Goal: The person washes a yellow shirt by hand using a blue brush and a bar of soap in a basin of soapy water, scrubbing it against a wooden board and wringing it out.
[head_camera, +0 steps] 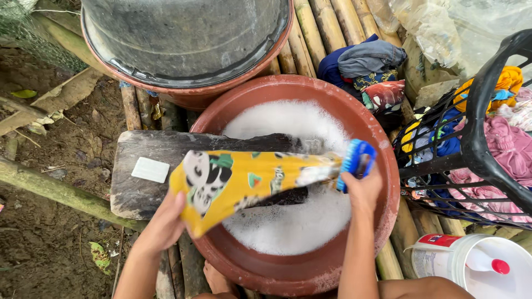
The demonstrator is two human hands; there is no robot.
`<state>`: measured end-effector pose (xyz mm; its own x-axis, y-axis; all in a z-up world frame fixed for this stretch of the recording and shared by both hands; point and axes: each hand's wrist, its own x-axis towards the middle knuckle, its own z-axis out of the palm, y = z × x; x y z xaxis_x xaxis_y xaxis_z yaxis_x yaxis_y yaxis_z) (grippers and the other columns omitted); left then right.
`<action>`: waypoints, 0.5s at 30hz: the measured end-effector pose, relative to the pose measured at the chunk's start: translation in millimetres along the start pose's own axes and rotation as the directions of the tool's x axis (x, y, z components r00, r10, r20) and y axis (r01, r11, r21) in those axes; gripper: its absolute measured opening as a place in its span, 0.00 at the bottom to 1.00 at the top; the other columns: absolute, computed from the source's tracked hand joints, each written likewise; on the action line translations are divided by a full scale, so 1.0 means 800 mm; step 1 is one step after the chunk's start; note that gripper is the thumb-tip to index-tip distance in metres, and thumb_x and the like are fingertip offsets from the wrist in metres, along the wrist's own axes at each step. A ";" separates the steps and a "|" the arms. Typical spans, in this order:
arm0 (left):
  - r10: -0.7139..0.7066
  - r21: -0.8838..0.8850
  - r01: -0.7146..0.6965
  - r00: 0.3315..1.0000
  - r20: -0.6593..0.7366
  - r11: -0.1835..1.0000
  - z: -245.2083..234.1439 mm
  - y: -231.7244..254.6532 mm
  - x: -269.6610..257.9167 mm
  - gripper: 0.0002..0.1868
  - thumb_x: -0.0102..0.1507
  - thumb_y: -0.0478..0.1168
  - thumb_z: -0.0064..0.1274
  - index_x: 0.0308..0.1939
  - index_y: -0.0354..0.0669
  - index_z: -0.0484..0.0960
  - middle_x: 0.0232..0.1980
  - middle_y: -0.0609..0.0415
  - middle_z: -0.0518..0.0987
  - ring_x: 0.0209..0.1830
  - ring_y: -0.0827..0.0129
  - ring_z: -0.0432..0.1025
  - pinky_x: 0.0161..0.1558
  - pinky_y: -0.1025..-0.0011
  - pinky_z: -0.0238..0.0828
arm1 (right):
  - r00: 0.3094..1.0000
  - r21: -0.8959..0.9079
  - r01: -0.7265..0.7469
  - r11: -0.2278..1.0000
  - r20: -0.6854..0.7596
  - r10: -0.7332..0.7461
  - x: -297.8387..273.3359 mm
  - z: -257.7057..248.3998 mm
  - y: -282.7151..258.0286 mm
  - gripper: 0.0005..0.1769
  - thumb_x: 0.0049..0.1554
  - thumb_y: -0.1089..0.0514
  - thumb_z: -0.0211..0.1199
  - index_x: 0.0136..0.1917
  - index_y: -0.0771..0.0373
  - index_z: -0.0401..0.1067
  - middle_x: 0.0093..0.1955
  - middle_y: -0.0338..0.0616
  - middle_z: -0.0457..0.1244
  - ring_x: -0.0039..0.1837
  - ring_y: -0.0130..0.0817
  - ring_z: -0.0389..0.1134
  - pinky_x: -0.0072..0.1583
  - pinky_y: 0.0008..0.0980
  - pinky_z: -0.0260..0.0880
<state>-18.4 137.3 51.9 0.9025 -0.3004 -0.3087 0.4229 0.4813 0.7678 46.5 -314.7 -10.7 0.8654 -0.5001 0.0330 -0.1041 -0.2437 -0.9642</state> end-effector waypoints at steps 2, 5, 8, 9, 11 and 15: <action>0.085 -0.093 -0.075 0.991 0.107 0.993 0.003 0.010 -0.042 0.41 0.70 0.52 0.43 0.81 0.37 0.47 0.79 0.39 0.60 0.76 0.49 0.56 0.70 0.49 0.56 | 1.000 0.187 0.028 0.982 -0.010 -0.027 -0.001 -0.021 -0.011 0.28 0.41 0.69 0.66 0.58 0.69 0.71 0.47 0.38 0.67 0.47 0.30 0.68 0.52 0.28 0.71; 0.134 -0.037 -0.131 0.987 0.092 0.991 -0.001 0.020 -0.065 0.45 0.68 0.54 0.43 0.82 0.38 0.41 0.83 0.44 0.54 0.81 0.52 0.49 0.74 0.52 0.49 | 0.995 0.370 0.104 0.923 -0.039 -0.096 0.008 -0.015 -0.024 0.29 0.45 0.69 0.66 0.61 0.71 0.68 0.51 0.43 0.66 0.50 0.33 0.69 0.55 0.31 0.71; 0.128 0.313 -0.083 0.984 -0.126 0.946 -0.011 -0.002 -0.003 0.45 0.66 0.53 0.41 0.81 0.43 0.40 0.81 0.46 0.52 0.80 0.53 0.49 0.73 0.52 0.50 | 0.992 0.105 0.128 0.986 -0.007 -0.128 0.028 0.056 -0.029 0.37 0.44 0.67 0.70 0.67 0.70 0.63 0.58 0.47 0.64 0.55 0.36 0.68 0.58 0.34 0.71; 0.150 0.453 -0.036 0.964 -0.218 0.891 -0.012 -0.018 0.019 0.44 0.66 0.53 0.40 0.81 0.44 0.39 0.81 0.46 0.52 0.79 0.53 0.50 0.73 0.54 0.50 | 0.960 -0.109 0.278 0.954 -0.003 -0.280 0.022 0.086 -0.030 0.40 0.43 0.68 0.70 0.69 0.72 0.61 0.59 0.53 0.64 0.57 0.44 0.68 0.61 0.40 0.70; 0.107 0.679 0.261 0.887 -0.449 0.686 -0.017 -0.049 0.050 0.38 0.71 0.50 0.40 0.79 0.41 0.42 0.70 0.34 0.68 0.69 0.46 0.65 0.64 0.51 0.64 | 0.917 -0.267 0.399 0.877 0.107 -0.384 -0.016 0.151 -0.037 0.44 0.48 0.66 0.64 0.76 0.74 0.55 0.64 0.61 0.62 0.63 0.55 0.67 0.66 0.46 0.65; 0.287 0.866 0.348 0.842 -0.457 0.359 -0.028 -0.095 0.060 0.30 0.69 0.42 0.47 0.70 0.31 0.53 0.41 0.27 0.82 0.44 0.36 0.78 0.44 0.47 0.73 | 0.692 -0.146 0.515 0.844 0.653 -0.309 -0.185 0.259 -0.058 0.41 0.53 0.59 0.61 0.79 0.53 0.60 0.70 0.62 0.58 0.67 0.58 0.62 0.66 0.46 0.66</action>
<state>-5.4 105.1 -33.9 0.9186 0.2613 -0.2964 0.3946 -0.6450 0.6544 24.6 -57.1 -25.3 0.9507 0.2720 0.1491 0.2864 -0.5849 -0.7589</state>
